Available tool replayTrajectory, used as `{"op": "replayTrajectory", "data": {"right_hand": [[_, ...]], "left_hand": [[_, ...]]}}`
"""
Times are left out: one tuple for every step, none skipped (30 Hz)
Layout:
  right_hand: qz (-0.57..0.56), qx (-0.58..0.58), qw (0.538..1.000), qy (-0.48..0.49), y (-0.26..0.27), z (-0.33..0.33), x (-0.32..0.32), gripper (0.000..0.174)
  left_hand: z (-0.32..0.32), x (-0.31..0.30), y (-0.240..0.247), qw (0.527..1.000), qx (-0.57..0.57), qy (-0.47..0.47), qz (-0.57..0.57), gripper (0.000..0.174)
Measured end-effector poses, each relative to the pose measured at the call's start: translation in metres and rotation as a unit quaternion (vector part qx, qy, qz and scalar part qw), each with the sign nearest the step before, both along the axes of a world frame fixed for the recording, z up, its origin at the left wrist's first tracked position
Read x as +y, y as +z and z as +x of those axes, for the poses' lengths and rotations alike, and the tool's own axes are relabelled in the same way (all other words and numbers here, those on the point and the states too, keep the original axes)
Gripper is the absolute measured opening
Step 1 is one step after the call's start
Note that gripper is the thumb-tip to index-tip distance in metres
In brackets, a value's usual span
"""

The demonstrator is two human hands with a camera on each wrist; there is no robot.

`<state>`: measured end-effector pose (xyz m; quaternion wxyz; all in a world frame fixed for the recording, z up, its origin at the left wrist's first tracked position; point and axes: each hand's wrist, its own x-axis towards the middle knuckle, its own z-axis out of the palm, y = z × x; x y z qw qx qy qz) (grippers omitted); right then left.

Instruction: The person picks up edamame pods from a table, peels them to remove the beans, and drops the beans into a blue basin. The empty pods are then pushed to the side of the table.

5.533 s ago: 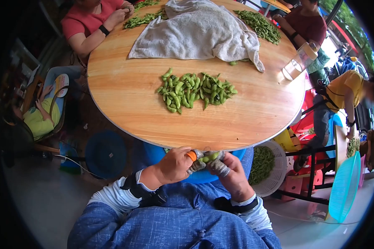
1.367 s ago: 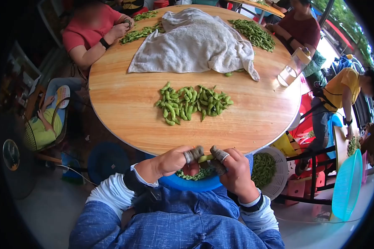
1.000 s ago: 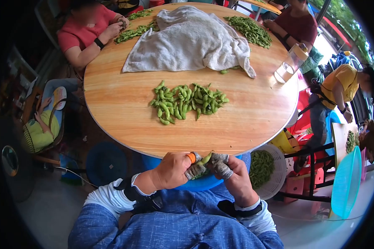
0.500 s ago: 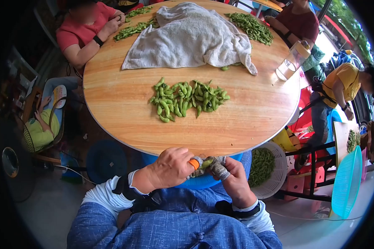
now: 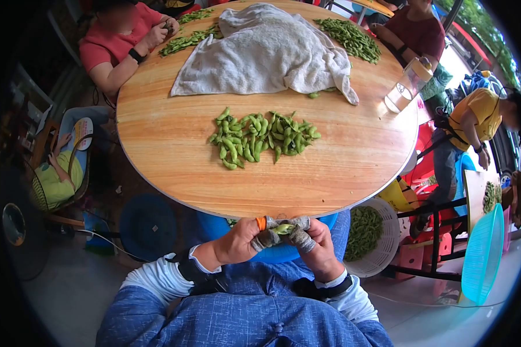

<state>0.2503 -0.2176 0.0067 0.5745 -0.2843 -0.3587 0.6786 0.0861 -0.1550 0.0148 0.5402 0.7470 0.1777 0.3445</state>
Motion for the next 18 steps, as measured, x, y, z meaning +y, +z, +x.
{"op": "replayTrajectory", "data": {"right_hand": [[0.012,-0.002,1.000,-0.002,0.000,0.000,0.002,0.021],[0.029,-0.016,0.999,-0.004,-0.002,0.000,0.003,0.020],[0.045,-0.030,0.998,-0.005,-0.005,0.001,0.004,0.019],[0.061,-0.044,0.997,-0.007,-0.007,0.001,0.005,0.018],[0.073,-0.061,0.995,-0.004,-0.008,0.002,0.007,0.017],[0.085,-0.079,0.993,0.000,-0.008,0.003,0.008,0.017],[0.097,-0.096,0.991,0.003,-0.009,0.004,0.008,0.016],[0.104,-0.107,0.989,0.001,-0.011,0.004,0.009,0.016],[0.112,-0.118,0.987,0.000,-0.014,0.004,0.009,0.016],[0.120,-0.130,0.984,-0.002,-0.015,0.004,0.009,0.016],[0.086,-0.132,0.987,-0.001,-0.014,0.004,0.008,0.016],[0.051,-0.135,0.990,0.000,-0.011,0.004,0.005,0.016],[0.016,-0.137,0.990,0.002,-0.007,0.004,0.003,0.016],[0.010,-0.159,0.987,-0.005,-0.002,0.004,0.002,0.016],[0.004,-0.180,0.984,-0.011,0.005,0.003,0.002,0.016],[-0.001,-0.201,0.979,-0.016,0.010,0.003,0.002,0.016],[0.003,-0.213,0.977,-0.022,0.013,0.002,0.003,0.016],[0.005,-0.224,0.974,-0.027,0.015,0.000,0.003,0.016]], "left_hand": [[0.000,-0.001,-0.003,0.999,-0.021,-0.011,-0.044,0.021],[-0.001,-0.005,-0.004,0.986,-0.042,-0.019,-0.161,0.021],[-0.001,-0.009,-0.006,0.959,-0.061,-0.027,-0.275,0.022],[-0.001,-0.012,-0.007,0.918,-0.080,-0.035,-0.386,0.026],[0.000,-0.012,-0.009,0.891,-0.107,-0.052,-0.439,0.027],[0.000,-0.012,-0.011,0.859,-0.133,-0.070,-0.489,0.027],[0.000,-0.012,-0.013,0.823,-0.158,-0.087,-0.538,0.028],[0.000,-0.012,-0.016,0.809,-0.163,-0.095,-0.557,0.029],[0.000,-0.012,-0.020,0.794,-0.168,-0.102,-0.575,0.030],[0.000,-0.012,-0.020,0.779,-0.173,-0.110,-0.593,0.032],[-0.001,-0.012,-0.017,0.801,-0.141,-0.074,-0.578,0.031],[0.000,-0.012,-0.009,0.820,-0.109,-0.038,-0.561,0.030],[0.000,-0.012,-0.004,0.836,-0.076,-0.002,-0.543,0.029],[0.000,-0.010,-0.002,0.877,-0.047,-0.011,-0.478,0.027],[0.000,-0.007,-0.001,0.912,-0.017,-0.019,-0.410,0.025],[-0.001,-0.004,0.000,0.940,0.013,-0.026,-0.339,0.024],[0.001,-0.004,0.004,0.948,0.040,-0.004,-0.315,0.019],[0.000,-0.002,0.009,0.963,0.056,-0.013,-0.263,0.019]]}}
